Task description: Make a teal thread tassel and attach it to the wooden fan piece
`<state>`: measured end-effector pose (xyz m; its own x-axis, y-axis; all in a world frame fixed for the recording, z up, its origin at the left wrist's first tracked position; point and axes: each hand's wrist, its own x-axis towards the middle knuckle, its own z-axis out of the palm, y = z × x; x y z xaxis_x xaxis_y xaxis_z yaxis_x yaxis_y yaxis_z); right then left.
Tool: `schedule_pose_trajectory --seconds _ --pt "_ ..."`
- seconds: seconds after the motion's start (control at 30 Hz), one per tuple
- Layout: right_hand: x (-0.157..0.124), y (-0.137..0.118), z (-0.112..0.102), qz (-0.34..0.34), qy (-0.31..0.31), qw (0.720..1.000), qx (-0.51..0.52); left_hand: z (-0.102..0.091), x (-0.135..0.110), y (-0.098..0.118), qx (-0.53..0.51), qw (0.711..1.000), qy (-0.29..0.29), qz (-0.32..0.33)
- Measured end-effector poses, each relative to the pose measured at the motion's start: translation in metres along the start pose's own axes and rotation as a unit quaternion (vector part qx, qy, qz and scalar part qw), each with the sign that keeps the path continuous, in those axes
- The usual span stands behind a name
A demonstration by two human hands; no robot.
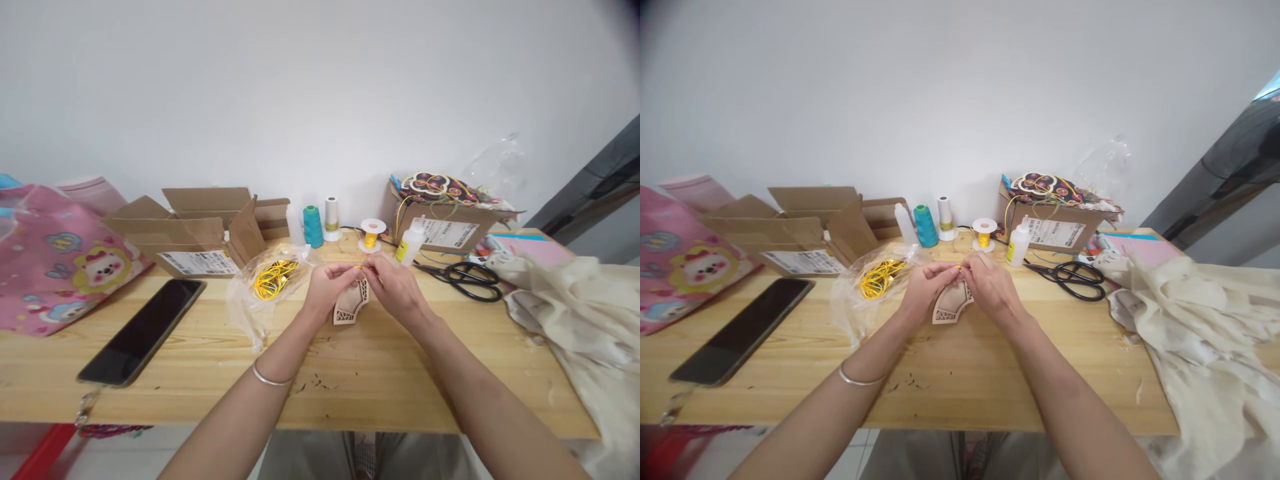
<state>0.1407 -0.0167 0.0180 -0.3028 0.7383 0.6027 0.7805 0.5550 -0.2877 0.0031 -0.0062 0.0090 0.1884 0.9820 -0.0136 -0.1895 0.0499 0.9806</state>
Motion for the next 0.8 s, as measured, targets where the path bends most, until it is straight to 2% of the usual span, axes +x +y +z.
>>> schedule_pose_trajectory --seconds 0.1,0.27,0.43,0.63,0.8 --pt "0.0004 -0.0014 -0.0012 -0.007 -0.010 1.000 -0.001 -0.0005 -0.0003 0.0009 -0.036 0.999 -0.032 -0.017" --pt "0.0005 -0.0018 -0.0014 -0.012 -0.005 1.000 0.007 -0.0013 0.0003 -0.0010 -0.086 0.994 -0.048 -0.051" --pt "-0.0002 -0.0002 0.0007 -0.009 -0.008 1.000 0.029 -0.0021 0.0006 -0.0008 -0.035 0.998 -0.036 -0.030" --pt "-0.0013 0.0014 0.0032 0.033 -0.002 0.995 0.098 -0.0008 -0.0008 0.0028 -0.006 1.000 -0.024 -0.018" --pt "-0.0014 0.0009 0.0028 0.039 -0.004 0.993 0.111 -0.0037 -0.0006 0.0036 -0.011 0.998 -0.055 -0.017"
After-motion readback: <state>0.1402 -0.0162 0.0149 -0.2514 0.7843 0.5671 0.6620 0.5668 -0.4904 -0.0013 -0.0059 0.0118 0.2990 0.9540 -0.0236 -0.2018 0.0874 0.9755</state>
